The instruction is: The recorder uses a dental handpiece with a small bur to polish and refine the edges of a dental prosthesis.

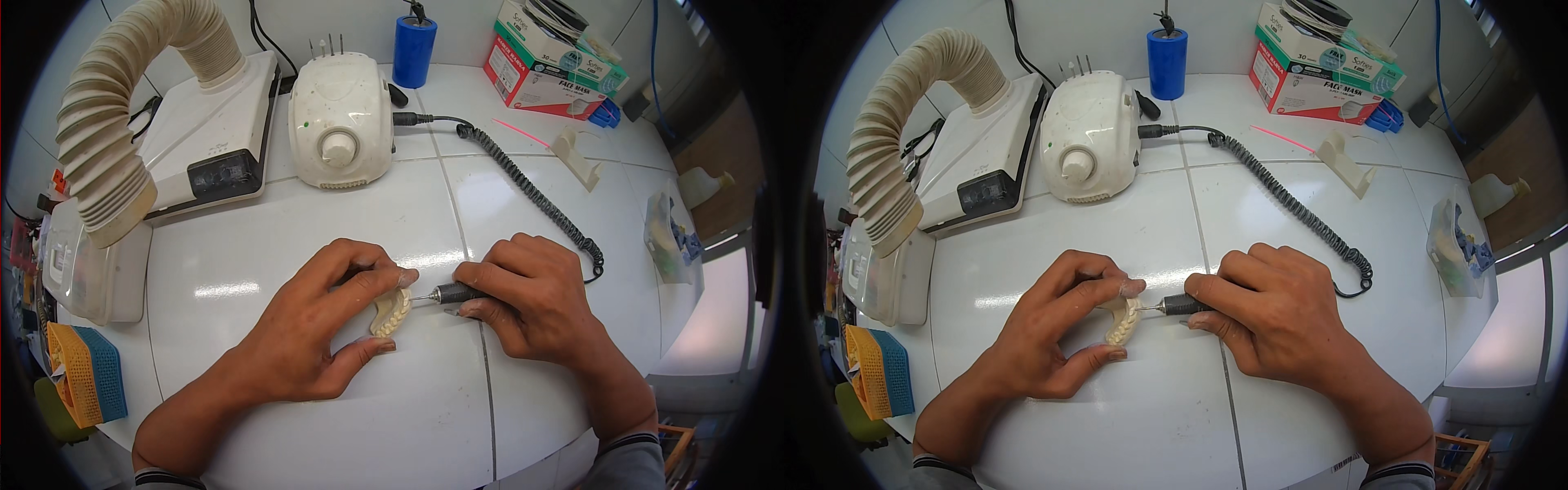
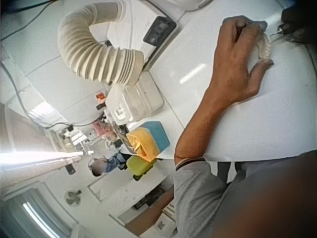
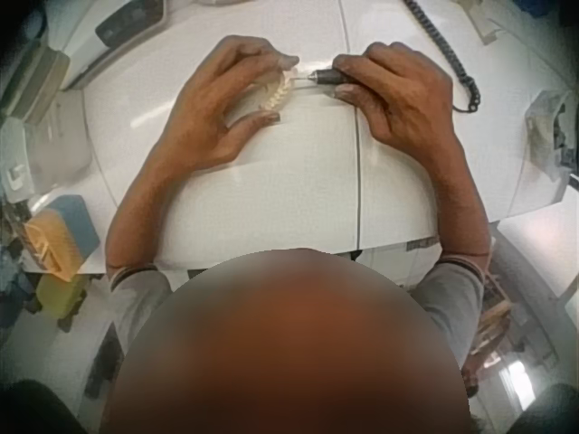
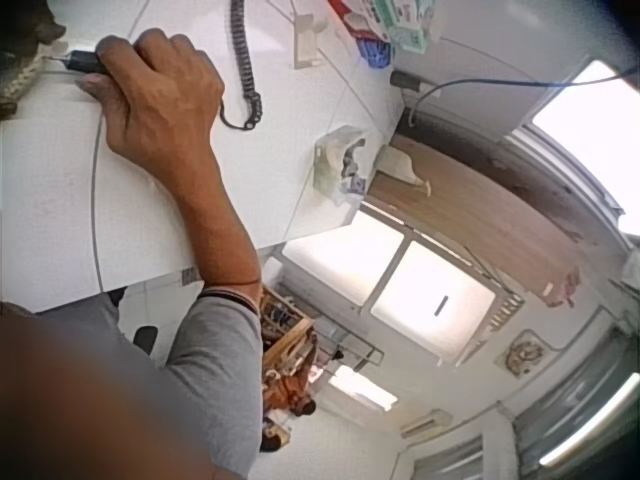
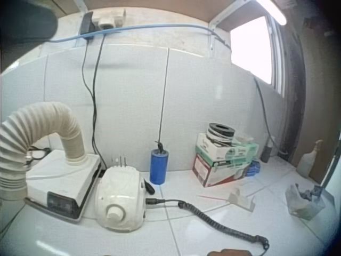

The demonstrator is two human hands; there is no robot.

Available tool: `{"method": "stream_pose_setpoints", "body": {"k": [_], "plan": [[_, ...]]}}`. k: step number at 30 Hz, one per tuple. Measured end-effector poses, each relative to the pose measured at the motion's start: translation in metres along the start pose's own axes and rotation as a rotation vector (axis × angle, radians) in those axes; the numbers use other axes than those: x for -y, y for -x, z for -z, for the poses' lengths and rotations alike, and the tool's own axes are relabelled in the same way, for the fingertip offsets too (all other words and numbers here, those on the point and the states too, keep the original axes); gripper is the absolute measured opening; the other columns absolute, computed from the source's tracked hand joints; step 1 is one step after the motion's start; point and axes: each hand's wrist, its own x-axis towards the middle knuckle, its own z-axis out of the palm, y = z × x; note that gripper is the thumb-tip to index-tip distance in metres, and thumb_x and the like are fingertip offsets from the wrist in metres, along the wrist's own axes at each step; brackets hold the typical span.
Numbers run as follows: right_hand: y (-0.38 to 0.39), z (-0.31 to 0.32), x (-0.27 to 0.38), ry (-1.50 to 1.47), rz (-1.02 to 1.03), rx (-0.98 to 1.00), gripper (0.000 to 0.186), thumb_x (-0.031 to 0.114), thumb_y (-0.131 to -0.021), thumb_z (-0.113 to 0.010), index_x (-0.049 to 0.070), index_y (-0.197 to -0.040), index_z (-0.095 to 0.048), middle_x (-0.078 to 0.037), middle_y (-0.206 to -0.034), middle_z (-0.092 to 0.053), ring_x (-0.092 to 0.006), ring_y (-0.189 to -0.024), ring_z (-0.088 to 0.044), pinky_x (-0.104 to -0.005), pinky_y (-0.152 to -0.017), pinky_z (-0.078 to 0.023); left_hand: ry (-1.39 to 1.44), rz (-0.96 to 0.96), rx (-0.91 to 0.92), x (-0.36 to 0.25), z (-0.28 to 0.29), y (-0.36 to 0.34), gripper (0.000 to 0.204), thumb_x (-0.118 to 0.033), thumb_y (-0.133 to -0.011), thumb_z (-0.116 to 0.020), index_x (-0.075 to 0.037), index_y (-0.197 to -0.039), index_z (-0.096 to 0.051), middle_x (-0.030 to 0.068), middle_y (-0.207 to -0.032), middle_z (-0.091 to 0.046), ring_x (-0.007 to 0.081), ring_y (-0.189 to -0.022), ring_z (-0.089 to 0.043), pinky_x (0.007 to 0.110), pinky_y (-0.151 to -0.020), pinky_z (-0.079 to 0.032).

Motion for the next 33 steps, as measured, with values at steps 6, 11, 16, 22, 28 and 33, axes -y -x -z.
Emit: {"method": "stream_pose_setpoints", "body": {"k": [6,11,16,22,28,33], "plan": [[0.0002,-0.0009,-0.0008,-0.001,0.000,0.001,0.028,0.031,-0.087,-0.089,0.012,-0.106,-0.082,-0.003,-0.080,-0.063,-0.0223,-0.069,-0.059,-0.0384,-0.062,-0.045,-0.010,-0.006,-0.004,0.0000,-0.0004,-0.0002,0.067,-0.004,-0.082,-0.089,-0.006,-0.146,-0.070,0.0169,-0.136,-0.059,0.0326,-0.127,-0.066,0.045,-0.111,-0.060],[-0.0002,-0.0014,-0.0007,0.001,0.000,-0.005,0.025,0.034,-0.092,-0.086,0.015,-0.107,-0.082,-0.001,-0.081,-0.061,-0.0214,-0.070,-0.058,-0.0382,-0.062,-0.045,-0.010,-0.007,-0.007,0.0010,-0.0001,0.0002,0.066,-0.004,-0.082,-0.088,-0.006,-0.146,-0.070,0.0168,-0.136,-0.059,0.0328,-0.127,-0.066,0.045,-0.110,-0.060],[0.0008,0.0001,-0.0007,-0.002,-0.002,-0.001,0.024,0.034,-0.092,-0.086,0.015,-0.107,-0.081,-0.001,-0.081,-0.061,-0.0217,-0.070,-0.058,-0.0383,-0.062,-0.045,0.018,-0.003,-0.003,-0.0001,0.0001,0.0001,0.067,-0.004,-0.081,-0.088,-0.006,-0.146,-0.070,0.0174,-0.136,-0.060,0.0335,-0.128,-0.066,0.045,-0.109,-0.058],[0.0021,-0.0014,-0.0041,-0.045,-0.016,-0.038,0.025,0.035,-0.093,-0.085,0.015,-0.107,-0.080,-0.002,-0.080,-0.060,-0.0225,-0.068,-0.059,-0.0385,-0.061,-0.044,0.003,0.004,0.004,0.0002,0.0020,0.0010,0.066,-0.003,-0.081,-0.084,-0.006,-0.145,-0.069,0.0185,-0.138,-0.060,0.0353,-0.129,-0.065,0.046,-0.111,-0.056],[0.0044,-0.0022,-0.0014,-0.071,0.010,-0.053,0.023,0.034,-0.094,-0.085,0.016,-0.107,-0.079,-0.001,-0.080,-0.059,-0.0219,-0.067,-0.059,-0.0383,-0.060,-0.045,0.021,0.012,-0.009,-0.0004,0.0022,0.0001,0.065,0.000,-0.082,-0.082,-0.006,-0.145,-0.067,0.0199,-0.140,-0.060,0.0363,-0.134,-0.064,0.047,-0.114,-0.055],[0.0046,-0.0031,-0.0002,-0.059,0.013,-0.058,0.022,0.034,-0.094,-0.085,0.017,-0.106,-0.079,-0.001,-0.081,-0.059,-0.0210,-0.068,-0.059,-0.0380,-0.060,-0.045,0.049,0.024,-0.021,0.0003,0.0014,0.0008,0.063,0.001,-0.083,-0.082,-0.006,-0.144,-0.066,0.0211,-0.141,-0.059,0.0366,-0.136,-0.063,0.047,-0.116,-0.054]]}}
